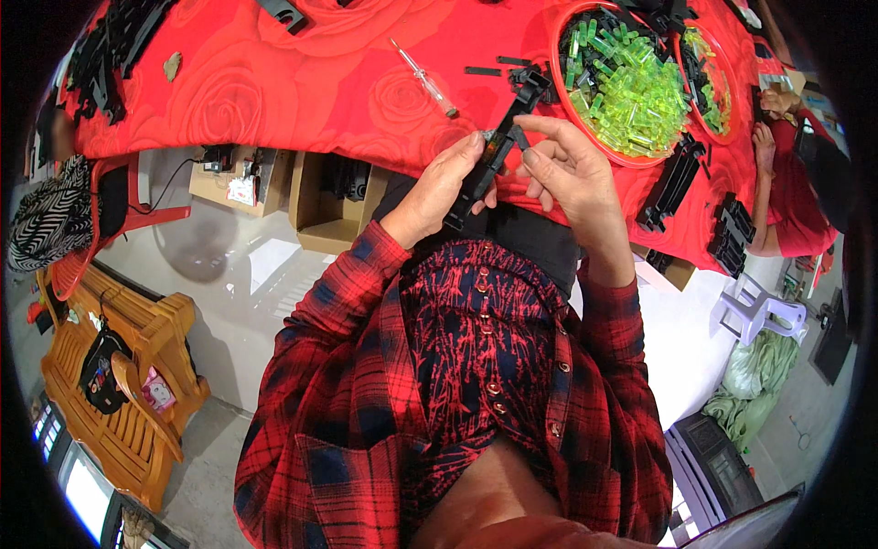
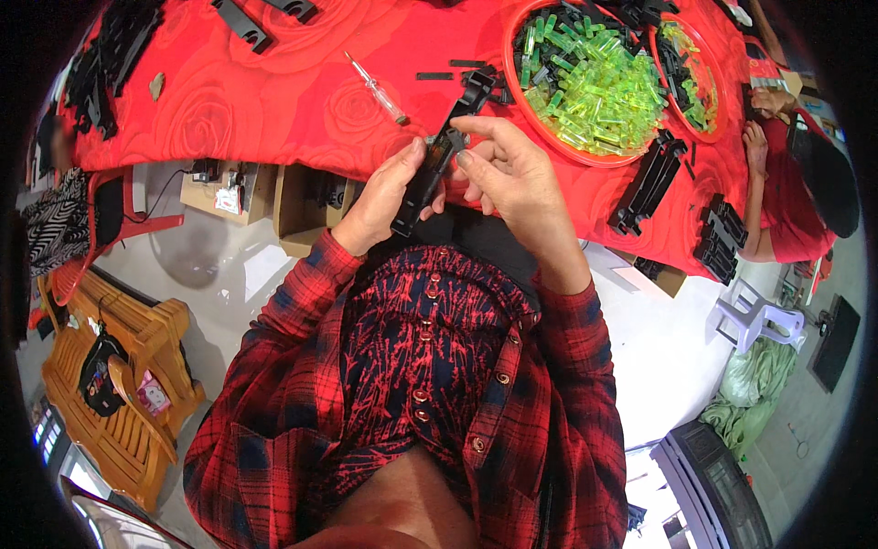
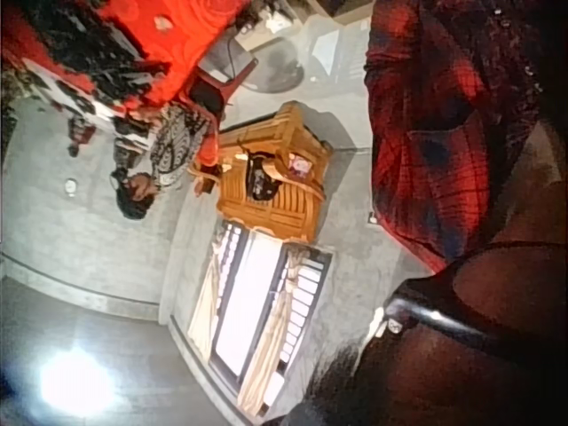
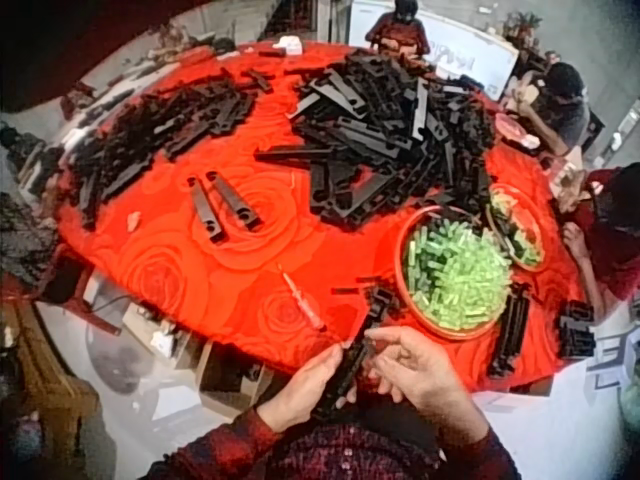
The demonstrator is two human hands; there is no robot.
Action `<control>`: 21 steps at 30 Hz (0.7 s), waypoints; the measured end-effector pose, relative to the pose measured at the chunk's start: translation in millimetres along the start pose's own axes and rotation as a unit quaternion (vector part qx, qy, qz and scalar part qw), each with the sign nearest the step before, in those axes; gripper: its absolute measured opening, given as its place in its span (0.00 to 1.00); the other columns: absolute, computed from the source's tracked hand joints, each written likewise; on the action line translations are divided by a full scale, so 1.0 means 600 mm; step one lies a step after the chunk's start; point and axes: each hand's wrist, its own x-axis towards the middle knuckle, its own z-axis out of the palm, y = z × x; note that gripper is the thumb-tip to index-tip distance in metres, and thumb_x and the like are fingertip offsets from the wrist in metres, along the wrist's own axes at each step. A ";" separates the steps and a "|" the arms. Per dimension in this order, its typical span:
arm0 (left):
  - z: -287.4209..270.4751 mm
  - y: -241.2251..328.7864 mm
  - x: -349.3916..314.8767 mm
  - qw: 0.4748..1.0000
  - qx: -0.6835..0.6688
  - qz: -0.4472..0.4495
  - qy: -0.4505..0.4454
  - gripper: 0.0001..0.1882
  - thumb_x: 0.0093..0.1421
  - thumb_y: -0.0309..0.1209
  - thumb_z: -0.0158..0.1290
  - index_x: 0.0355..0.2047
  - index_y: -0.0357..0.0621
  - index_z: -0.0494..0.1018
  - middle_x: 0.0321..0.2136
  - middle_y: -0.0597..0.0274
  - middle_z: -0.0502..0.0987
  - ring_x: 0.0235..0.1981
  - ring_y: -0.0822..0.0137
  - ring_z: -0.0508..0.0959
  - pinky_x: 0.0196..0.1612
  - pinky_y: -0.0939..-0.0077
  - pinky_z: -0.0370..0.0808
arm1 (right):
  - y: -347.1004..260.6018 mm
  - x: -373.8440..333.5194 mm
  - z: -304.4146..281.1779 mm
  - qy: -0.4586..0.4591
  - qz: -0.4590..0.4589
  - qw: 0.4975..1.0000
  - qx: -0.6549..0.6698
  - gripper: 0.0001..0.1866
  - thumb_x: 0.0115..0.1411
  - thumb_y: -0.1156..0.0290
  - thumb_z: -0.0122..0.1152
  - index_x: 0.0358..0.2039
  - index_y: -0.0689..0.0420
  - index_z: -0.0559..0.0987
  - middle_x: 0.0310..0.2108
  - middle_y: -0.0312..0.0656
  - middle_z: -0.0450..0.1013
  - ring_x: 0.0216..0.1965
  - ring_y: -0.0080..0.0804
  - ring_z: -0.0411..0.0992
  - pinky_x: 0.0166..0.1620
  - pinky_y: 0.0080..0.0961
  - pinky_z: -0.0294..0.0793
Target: The person assembles plastic components by fitting small inserts into black frames by hand and positioning parts using a small screwdriver.
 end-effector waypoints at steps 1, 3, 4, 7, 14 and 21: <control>-0.001 0.000 0.000 1.000 -0.006 -0.004 0.000 0.28 0.74 0.54 0.32 0.44 0.43 0.73 0.20 0.59 0.76 0.17 0.73 0.72 0.22 0.81 0.68 | 0.003 0.000 0.000 0.006 -0.012 1.000 0.002 0.13 0.67 0.71 0.58 0.50 0.62 0.74 0.29 0.36 0.75 0.26 0.19 0.71 0.24 0.14 0.69; -0.003 -0.001 0.001 1.000 -0.013 -0.010 -0.002 0.28 0.74 0.53 0.32 0.44 0.42 0.72 0.20 0.59 0.76 0.17 0.73 0.72 0.22 0.81 0.68 | 0.006 0.001 0.001 0.021 -0.007 1.000 -0.015 0.13 0.66 0.72 0.59 0.49 0.62 0.75 0.29 0.35 0.75 0.26 0.18 0.72 0.25 0.15 0.70; -0.004 -0.001 0.002 1.000 -0.019 -0.016 -0.005 0.28 0.74 0.53 0.33 0.44 0.42 0.72 0.20 0.59 0.76 0.17 0.73 0.72 0.22 0.81 0.67 | 0.007 0.001 0.001 0.038 -0.002 0.999 -0.032 0.13 0.66 0.73 0.60 0.49 0.62 0.76 0.30 0.35 0.75 0.27 0.18 0.72 0.26 0.15 0.71; -0.002 0.004 0.002 0.999 -0.026 -0.014 -0.027 0.25 0.74 0.49 0.35 0.46 0.42 0.72 0.20 0.60 0.76 0.16 0.75 0.71 0.21 0.83 0.67 | 0.021 0.002 -0.001 0.046 -0.054 0.995 -0.064 0.08 0.65 0.73 0.61 0.43 0.61 0.79 0.30 0.35 0.75 0.29 0.18 0.73 0.29 0.15 0.73; -0.004 0.010 0.003 0.998 -0.038 -0.028 -0.044 0.25 0.75 0.46 0.31 0.48 0.40 0.71 0.22 0.58 0.77 0.17 0.75 0.71 0.22 0.83 0.67 | -0.011 -0.007 0.013 0.106 -0.033 0.988 -0.106 0.05 0.65 0.76 0.59 0.40 0.62 0.80 0.31 0.37 0.76 0.30 0.18 0.74 0.32 0.16 0.74; -0.002 0.017 0.005 0.997 -0.043 -0.044 -0.038 0.25 0.75 0.46 0.31 0.49 0.38 0.71 0.22 0.58 0.77 0.17 0.74 0.71 0.22 0.83 0.67 | -0.020 -0.009 0.012 0.106 -0.065 0.972 -0.201 0.06 0.65 0.77 0.57 0.40 0.63 0.79 0.30 0.40 0.76 0.28 0.23 0.74 0.32 0.19 0.74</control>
